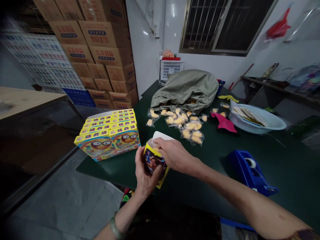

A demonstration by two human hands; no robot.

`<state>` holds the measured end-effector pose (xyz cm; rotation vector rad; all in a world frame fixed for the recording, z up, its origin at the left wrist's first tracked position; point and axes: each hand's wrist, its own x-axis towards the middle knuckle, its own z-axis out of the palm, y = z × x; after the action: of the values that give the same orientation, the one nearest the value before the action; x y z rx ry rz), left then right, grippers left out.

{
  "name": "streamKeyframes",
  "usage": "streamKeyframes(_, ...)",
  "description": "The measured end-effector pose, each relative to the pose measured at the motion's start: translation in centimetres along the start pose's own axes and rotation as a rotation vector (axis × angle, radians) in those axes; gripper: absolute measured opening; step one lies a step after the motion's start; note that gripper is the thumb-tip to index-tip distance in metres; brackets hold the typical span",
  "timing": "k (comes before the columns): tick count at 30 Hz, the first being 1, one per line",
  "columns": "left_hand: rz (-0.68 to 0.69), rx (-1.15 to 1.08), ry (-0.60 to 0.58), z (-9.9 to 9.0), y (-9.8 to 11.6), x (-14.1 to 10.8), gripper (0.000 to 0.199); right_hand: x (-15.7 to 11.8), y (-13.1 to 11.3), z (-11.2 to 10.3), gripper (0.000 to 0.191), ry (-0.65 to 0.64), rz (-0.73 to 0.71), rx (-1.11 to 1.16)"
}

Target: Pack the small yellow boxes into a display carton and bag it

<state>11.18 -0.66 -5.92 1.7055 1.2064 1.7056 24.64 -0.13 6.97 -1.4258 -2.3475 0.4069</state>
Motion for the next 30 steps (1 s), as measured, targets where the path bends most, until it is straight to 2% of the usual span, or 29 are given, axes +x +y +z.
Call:
streamKeyframes(4,-0.245,-0.181,-0.15,-1.9,2.1,3.0,0.04,-0.1,-1.0,0.4,0.018,-0.012,-0.087,0.055)
streamKeyframes(7,-0.294,-0.258,-0.071,-1.5,3.6,4.4,0.029,-0.3,-1.7,0.2,0.016,0.11,-0.211,-0.063)
streamKeyframes(10,-0.311,-0.311,0.02,-0.1,4.2,4.5,0.02,-0.7,-1.6,0.4,0.014,0.318,-0.246,-0.399)
streamKeyframes(12,-0.358,-0.37,0.024,0.7,4.3,4.3,0.012,-1.1,-1.1,0.9,0.017,0.4,-0.228,-0.597)
streamKeyframes(14,-0.404,-0.436,0.006,1.1,4.2,4.3,0.009,-1.8,-0.6,1.6,0.02,0.421,-0.218,-0.663)
streamKeyframes(17,-0.421,-0.476,0.012,1.2,4.3,4.4,0.013,-3.0,-0.2,2.5,0.02,0.392,-0.203,-0.636)
streamKeyframes(21,-0.314,-0.488,0.095,1.3,4.3,4.3,0.021,-3.7,-0.7,3.1,0.017,0.294,-0.12,-0.629)
streamKeyframes(23,-0.198,-0.463,0.14,1.5,4.2,4.1,0.017,-3.6,-0.8,3.2,0.02,0.236,-0.076,-0.594)
streamKeyframes(25,-0.077,-0.378,0.159,1.6,3.9,4.0,0.009,-3.7,-0.4,3.2,0.018,0.241,-0.089,-0.507)
streamKeyframes(26,-0.027,-0.327,0.16,1.6,3.7,3.9,0.009,-3.9,-0.1,3.2,0.016,0.295,-0.123,-0.445)
streamKeyframes(28,0.03,-0.248,0.148,1.5,3.4,3.9,0.013,-4.8,0.6,3.2,0.014,0.504,-0.171,-0.3)
streamKeyframes(30,0.043,-0.224,0.134,1.5,3.1,3.8,0.014,-6.1,1.3,3.5,0.017,0.754,-0.079,-0.1)
